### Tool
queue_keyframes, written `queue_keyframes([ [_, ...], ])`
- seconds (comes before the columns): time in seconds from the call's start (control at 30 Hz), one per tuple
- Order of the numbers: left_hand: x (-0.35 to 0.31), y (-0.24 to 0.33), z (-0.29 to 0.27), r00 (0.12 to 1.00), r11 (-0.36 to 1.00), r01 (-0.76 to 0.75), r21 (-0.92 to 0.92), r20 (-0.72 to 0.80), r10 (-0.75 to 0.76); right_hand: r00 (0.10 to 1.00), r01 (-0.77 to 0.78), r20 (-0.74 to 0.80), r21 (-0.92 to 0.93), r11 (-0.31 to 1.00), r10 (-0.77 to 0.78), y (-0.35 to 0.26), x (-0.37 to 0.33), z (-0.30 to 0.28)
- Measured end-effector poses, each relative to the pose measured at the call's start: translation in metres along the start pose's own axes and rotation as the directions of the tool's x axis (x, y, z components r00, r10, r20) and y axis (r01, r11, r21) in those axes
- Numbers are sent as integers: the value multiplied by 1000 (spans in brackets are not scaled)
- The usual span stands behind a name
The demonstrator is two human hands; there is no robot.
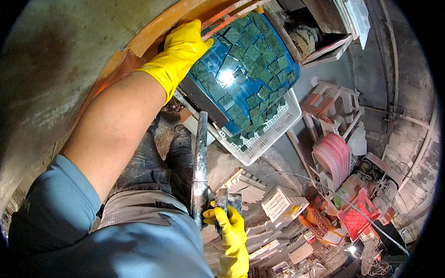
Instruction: The person uses a hammer to chip away debris from a blue plastic crate filled with green tiles. They then move to a large industrial machine with rotating rollers and use a long metal rod to scrape and clean the metal trough beneath the rollers.
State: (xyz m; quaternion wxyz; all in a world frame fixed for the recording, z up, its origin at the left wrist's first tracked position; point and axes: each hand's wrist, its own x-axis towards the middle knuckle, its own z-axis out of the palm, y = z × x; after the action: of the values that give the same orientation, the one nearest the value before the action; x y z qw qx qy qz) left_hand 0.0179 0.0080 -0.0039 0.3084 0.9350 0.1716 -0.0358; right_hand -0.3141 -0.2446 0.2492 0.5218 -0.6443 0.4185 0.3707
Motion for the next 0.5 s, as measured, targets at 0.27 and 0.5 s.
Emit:
queue_keyframes([
  [0.27,-2,0,-2,1000,999,-9,-32,5,9,999,-46,11,43,998,45,-6,2,1],
  [0.5,-3,-2,0,999,999,-29,-42,-40,27,999,-45,9,35,998,45,-10,3,0],
])
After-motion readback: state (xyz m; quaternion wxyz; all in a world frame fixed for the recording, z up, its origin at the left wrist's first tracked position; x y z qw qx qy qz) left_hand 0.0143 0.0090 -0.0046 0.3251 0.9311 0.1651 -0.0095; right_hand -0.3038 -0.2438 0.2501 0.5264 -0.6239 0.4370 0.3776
